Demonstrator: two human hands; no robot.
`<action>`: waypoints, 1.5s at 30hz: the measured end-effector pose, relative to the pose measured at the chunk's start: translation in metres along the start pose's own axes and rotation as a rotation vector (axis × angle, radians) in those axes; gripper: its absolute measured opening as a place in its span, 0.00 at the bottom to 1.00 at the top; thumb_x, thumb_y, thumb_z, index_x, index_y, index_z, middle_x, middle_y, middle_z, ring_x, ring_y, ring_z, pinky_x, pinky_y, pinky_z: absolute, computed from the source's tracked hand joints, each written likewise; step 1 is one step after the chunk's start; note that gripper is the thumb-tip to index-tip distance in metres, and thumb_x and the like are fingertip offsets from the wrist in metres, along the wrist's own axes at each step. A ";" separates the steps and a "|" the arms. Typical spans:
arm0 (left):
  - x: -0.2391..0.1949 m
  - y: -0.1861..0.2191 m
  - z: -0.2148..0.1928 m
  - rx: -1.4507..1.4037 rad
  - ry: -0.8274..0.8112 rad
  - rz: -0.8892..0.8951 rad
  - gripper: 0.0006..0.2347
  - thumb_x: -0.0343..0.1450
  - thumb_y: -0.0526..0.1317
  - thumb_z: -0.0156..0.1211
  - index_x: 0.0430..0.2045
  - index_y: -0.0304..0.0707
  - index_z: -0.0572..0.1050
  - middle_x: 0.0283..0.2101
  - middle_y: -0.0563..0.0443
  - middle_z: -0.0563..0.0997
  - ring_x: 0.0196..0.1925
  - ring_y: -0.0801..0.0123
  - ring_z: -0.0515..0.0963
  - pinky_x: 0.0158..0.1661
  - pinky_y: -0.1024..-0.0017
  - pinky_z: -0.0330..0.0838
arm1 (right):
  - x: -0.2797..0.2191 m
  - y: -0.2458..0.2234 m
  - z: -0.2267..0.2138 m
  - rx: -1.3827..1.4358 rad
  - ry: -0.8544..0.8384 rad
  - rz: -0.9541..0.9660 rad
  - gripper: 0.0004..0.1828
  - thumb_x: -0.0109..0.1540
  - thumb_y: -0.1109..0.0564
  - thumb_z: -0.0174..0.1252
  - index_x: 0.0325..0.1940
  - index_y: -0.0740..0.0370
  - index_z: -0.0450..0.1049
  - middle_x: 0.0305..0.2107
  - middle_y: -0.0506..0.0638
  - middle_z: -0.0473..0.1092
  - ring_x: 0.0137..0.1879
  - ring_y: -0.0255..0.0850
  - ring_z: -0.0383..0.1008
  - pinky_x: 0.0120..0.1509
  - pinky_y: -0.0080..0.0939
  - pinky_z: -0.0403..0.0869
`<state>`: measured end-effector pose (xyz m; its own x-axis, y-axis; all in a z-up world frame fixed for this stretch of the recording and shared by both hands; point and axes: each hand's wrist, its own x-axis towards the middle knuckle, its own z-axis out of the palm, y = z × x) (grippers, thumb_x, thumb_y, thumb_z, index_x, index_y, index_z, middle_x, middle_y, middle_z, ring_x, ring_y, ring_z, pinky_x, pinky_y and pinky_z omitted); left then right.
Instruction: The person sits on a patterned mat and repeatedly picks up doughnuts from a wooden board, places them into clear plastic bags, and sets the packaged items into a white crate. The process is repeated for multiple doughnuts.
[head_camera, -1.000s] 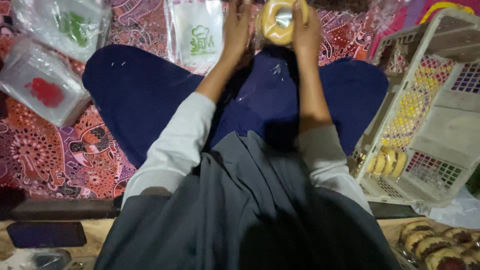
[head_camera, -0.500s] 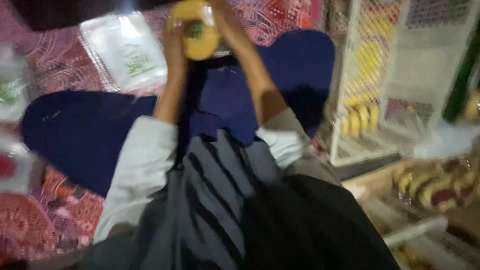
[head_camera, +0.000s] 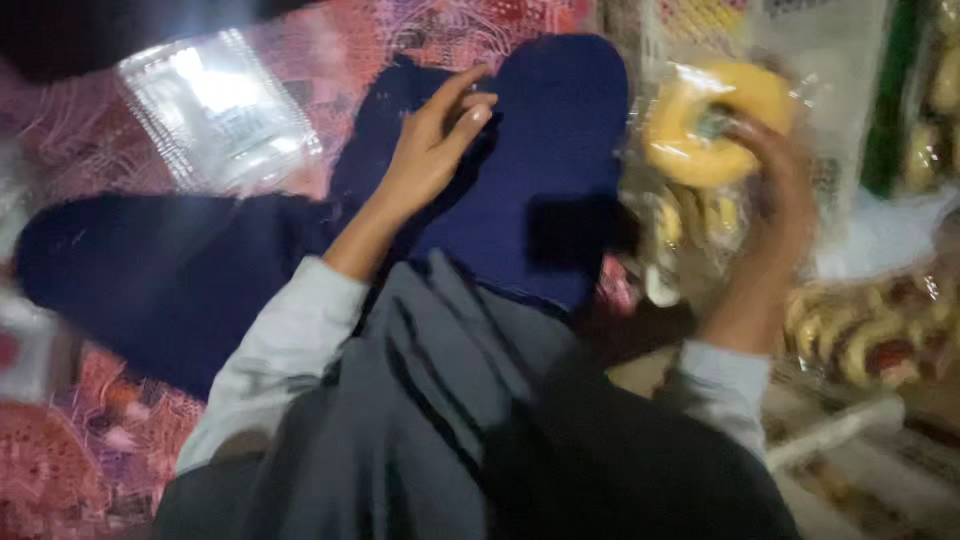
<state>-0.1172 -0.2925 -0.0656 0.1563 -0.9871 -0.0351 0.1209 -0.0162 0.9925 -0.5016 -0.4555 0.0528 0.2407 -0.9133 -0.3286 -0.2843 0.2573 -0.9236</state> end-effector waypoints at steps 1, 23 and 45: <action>-0.001 -0.010 -0.021 0.132 0.059 -0.019 0.21 0.78 0.46 0.56 0.64 0.35 0.68 0.55 0.40 0.83 0.58 0.59 0.82 0.59 0.67 0.74 | -0.011 0.005 -0.019 -0.014 -0.021 -0.220 0.39 0.65 0.61 0.64 0.79 0.65 0.60 0.66 0.56 0.70 0.70 0.43 0.74 0.77 0.42 0.71; -0.036 -0.165 -0.278 1.171 0.656 -0.057 0.05 0.70 0.35 0.62 0.36 0.33 0.77 0.44 0.35 0.78 0.35 0.38 0.80 0.34 0.50 0.74 | -0.001 0.059 0.223 -1.359 -0.292 -0.585 0.40 0.60 0.38 0.66 0.69 0.60 0.66 0.70 0.63 0.56 0.77 0.67 0.47 0.77 0.69 0.47; -0.054 0.043 -0.194 0.516 1.139 0.247 0.10 0.73 0.28 0.60 0.47 0.35 0.74 0.41 0.48 0.85 0.38 0.68 0.86 0.36 0.75 0.78 | -0.014 -0.083 0.458 -0.446 -0.408 -1.169 0.21 0.60 0.61 0.62 0.57 0.68 0.75 0.53 0.66 0.72 0.59 0.59 0.74 0.64 0.50 0.72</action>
<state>0.0697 -0.2086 -0.0435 0.9005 -0.2823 0.3308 -0.3853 -0.1651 0.9079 -0.0564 -0.3195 0.0434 0.7910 -0.3436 0.5063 0.0206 -0.8120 -0.5832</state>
